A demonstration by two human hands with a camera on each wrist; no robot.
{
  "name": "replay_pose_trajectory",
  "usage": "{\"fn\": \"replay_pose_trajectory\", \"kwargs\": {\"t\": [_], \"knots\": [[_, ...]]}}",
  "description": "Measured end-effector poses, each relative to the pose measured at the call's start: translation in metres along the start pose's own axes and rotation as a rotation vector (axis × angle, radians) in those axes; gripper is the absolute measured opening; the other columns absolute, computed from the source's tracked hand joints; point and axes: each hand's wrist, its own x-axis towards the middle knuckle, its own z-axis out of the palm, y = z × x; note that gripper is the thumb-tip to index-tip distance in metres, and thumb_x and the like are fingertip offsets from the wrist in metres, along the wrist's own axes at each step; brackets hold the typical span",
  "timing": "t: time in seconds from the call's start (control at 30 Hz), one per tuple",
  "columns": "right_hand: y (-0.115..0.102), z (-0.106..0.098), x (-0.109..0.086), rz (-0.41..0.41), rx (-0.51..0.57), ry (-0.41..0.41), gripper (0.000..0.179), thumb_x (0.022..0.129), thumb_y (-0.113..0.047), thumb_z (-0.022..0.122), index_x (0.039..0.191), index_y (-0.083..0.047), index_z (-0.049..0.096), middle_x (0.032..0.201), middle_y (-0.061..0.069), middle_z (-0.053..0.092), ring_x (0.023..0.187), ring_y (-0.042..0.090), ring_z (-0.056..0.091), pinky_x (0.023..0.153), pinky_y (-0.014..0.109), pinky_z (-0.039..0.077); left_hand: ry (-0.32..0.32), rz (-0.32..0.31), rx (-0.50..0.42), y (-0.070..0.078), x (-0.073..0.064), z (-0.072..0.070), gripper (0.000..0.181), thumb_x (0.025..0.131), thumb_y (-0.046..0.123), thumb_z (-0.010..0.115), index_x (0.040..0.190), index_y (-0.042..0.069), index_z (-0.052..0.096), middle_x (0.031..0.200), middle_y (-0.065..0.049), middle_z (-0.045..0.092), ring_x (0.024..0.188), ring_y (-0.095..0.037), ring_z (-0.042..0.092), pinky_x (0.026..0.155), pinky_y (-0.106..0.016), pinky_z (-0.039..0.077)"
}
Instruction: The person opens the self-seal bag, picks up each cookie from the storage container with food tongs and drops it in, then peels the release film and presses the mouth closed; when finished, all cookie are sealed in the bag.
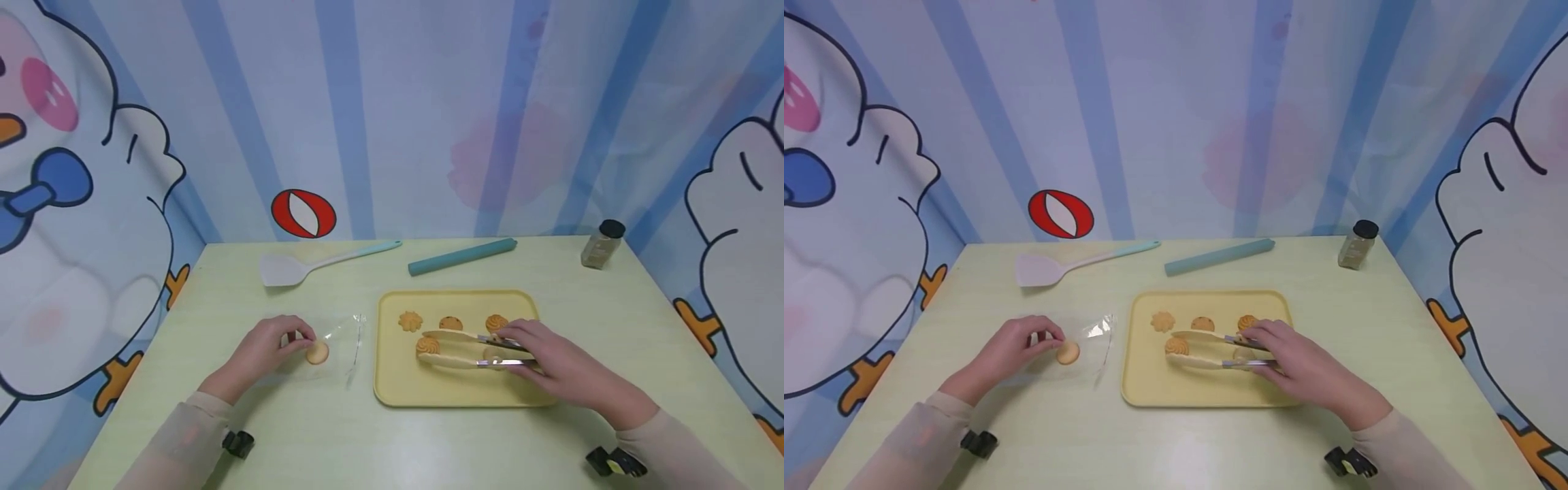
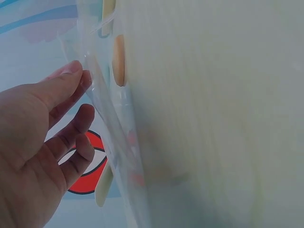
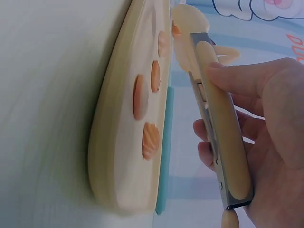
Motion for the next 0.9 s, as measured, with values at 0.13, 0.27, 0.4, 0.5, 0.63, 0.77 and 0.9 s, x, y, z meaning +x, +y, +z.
{"fn": "replay_pose_trajectory", "kwargs": {"t": [0.13, 0.27, 0.4, 0.5, 0.63, 0.77, 0.9], "knots": [[-0.006, 0.009, 0.017, -0.025, 0.018, 0.005, 0.047, 0.097, -0.024, 0.074, 0.141, -0.015, 0.058, 0.135, -0.001, 0.059, 0.123, 0.016, 0.058, 0.098, 0.043, 0.054, -0.004, -0.013, -0.004, 0.001, -0.002, -0.001, 0.012, 0.09, 0.015, 0.081, 0.098, 0.022, 0.076, 0.096, 0.012, 0.072, 0.082, -0.009, 0.057, 0.076, -0.036, 0.053], [-0.015, 0.014, 0.037, -0.061, 0.029, -0.004, 0.05, 0.098, -0.025, 0.073, 0.143, -0.012, 0.056, 0.137, 0.0, 0.059, 0.125, 0.017, 0.057, 0.1, 0.043, 0.053, 0.004, -0.018, -0.002, 0.001, -0.004, -0.001, 0.012, 0.09, 0.015, 0.081, 0.099, 0.022, 0.076, 0.096, 0.012, 0.071, 0.082, -0.01, 0.057, 0.076, -0.038, 0.054], [-0.024, 0.021, 0.058, -0.095, 0.051, -0.019, 0.05, 0.098, -0.026, 0.073, 0.143, -0.012, 0.057, 0.137, 0.001, 0.059, 0.124, 0.018, 0.058, 0.098, 0.043, 0.053, 0.009, -0.007, 0.0, 0.0, -0.004, -0.001, 0.012, 0.09, 0.016, 0.081, 0.099, 0.022, 0.076, 0.096, 0.012, 0.071, 0.082, -0.01, 0.057, 0.076, -0.037, 0.054], [-0.031, 0.027, 0.073, -0.117, 0.054, -0.043, 0.049, 0.099, -0.026, 0.072, 0.143, -0.012, 0.057, 0.137, 0.002, 0.059, 0.121, 0.017, 0.058, 0.097, 0.042, 0.053, 0.01, -0.015, 0.0, -0.001, -0.003, -0.003, 0.011, 0.091, 0.017, 0.081, 0.099, 0.022, 0.076, 0.096, 0.012, 0.071, 0.082, -0.01, 0.057, 0.075, -0.033, 0.052], [-0.036, 0.035, 0.09, -0.138, 0.016, -0.069, 0.047, 0.101, -0.028, 0.069, 0.143, -0.01, 0.056, 0.138, 0.003, 0.059, 0.121, 0.018, 0.057, 0.099, 0.04, 0.053, 0.004, -0.025, 0.003, 0.0, -0.001, -0.005, 0.011, 0.09, 0.017, 0.081, 0.098, 0.022, 0.077, 0.095, 0.012, 0.071, 0.082, -0.011, 0.057, 0.075, -0.032, 0.051], [-0.04, 0.041, 0.103, -0.157, 0.002, -0.084, 0.047, 0.102, -0.027, 0.068, 0.144, -0.01, 0.056, 0.137, 0.004, 0.059, 0.122, 0.019, 0.057, 0.102, 0.041, 0.051, -0.002, -0.005, -0.004, 0.001, 0.001, -0.006, 0.01, 0.09, 0.016, 0.08, 0.098, 0.021, 0.076, 0.095, 0.011, 0.072, 0.082, -0.011, 0.057, 0.076, -0.036, 0.052], [-0.044, 0.047, 0.113, -0.174, 0.026, -0.106, 0.048, 0.101, -0.025, 0.068, 0.145, -0.008, 0.055, 0.136, 0.005, 0.059, 0.12, 0.019, 0.057, 0.1, 0.041, 0.051, 0.007, 0.021, -0.004, 0.003, 0.002, -0.006, 0.009, 0.091, 0.016, 0.08, 0.098, 0.021, 0.076, 0.095, 0.012, 0.072, 0.081, -0.009, 0.057, 0.075, -0.038, 0.053]]}}
